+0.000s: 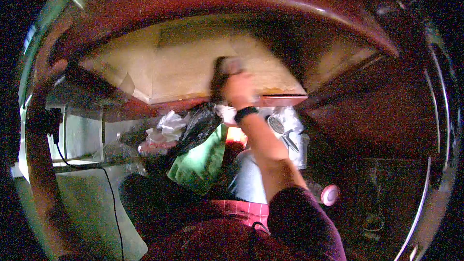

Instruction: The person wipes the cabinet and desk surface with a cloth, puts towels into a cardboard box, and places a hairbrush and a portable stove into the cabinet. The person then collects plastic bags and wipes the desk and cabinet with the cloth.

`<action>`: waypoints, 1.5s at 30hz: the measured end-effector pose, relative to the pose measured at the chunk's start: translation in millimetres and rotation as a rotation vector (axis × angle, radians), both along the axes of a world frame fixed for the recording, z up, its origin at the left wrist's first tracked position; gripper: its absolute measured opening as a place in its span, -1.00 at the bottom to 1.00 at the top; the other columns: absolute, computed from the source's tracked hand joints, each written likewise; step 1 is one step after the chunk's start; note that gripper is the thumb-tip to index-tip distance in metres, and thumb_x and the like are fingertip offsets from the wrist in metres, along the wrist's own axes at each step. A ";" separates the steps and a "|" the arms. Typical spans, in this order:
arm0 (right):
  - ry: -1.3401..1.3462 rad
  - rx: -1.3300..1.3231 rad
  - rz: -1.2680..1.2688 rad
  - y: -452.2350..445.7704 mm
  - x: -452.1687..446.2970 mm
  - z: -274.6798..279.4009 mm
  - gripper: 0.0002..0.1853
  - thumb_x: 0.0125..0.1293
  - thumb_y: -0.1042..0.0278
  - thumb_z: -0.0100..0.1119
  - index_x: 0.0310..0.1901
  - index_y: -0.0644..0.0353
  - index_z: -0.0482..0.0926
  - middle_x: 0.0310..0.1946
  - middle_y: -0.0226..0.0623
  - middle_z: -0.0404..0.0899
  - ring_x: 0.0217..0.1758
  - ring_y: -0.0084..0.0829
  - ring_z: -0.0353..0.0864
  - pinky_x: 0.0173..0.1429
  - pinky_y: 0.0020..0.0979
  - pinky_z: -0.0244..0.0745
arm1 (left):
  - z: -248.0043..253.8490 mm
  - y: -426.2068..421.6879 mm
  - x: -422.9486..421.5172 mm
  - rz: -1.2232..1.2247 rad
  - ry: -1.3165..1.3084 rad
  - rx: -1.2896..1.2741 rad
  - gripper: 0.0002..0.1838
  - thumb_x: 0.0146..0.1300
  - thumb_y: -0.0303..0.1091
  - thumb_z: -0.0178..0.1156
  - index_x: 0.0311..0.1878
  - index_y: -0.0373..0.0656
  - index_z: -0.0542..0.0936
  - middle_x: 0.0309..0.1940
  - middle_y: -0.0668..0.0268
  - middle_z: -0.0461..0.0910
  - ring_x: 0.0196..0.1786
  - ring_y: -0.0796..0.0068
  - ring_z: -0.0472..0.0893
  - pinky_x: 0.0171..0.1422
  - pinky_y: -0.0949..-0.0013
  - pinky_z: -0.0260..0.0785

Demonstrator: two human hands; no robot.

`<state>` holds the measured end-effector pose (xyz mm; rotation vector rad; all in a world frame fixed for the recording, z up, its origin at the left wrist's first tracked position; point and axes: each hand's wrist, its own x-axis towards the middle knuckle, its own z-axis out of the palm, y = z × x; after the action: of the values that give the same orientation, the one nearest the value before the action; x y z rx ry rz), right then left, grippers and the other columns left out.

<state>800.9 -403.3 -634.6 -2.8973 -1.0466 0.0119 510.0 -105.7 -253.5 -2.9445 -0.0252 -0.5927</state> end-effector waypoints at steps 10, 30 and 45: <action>1.058 0.570 0.681 25.5 -111.1 90.7 -0.41 0.11 0.33 0.26 0.24 0.08 0.40 0.05 -0.07 0.54 0.13 -0.21 0.51 0.22 -0.30 0.37 | 3.0 -14.0 0.7 0.005 -0.021 -0.015 -0.22 0.01 0.12 0.17 0.25 -0.18 0.37 0.24 0.13 0.37 0.33 0.15 0.32 0.41 0.19 0.08; -0.025 0.192 -0.211 2.5 184.3 -12.9 -0.62 0.27 0.39 0.03 0.13 0.18 0.45 0.00 -0.13 0.50 -0.04 -0.23 0.53 0.04 -0.24 0.45 | 7.3 -18.9 4.3 0.131 0.018 0.101 0.06 -0.31 0.42 0.23 0.18 -0.25 0.45 0.16 0.10 0.47 0.25 0.14 0.43 0.36 0.20 0.18; 0.062 0.237 0.368 249.6 37.5 18.4 -0.53 0.24 0.31 0.06 0.21 0.07 0.38 0.15 -0.05 0.38 0.05 -0.08 0.49 0.11 -0.14 0.43 | 8.5 -14.2 6.6 0.060 0.023 -0.006 -0.16 -0.22 0.07 0.32 0.18 -0.19 0.46 0.14 0.16 0.48 0.23 0.20 0.44 0.34 0.23 0.20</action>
<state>838.4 -153.7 -616.2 -2.4464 -1.4429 -0.0057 516.6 -119.9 -245.0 -2.9444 -0.1129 -0.5511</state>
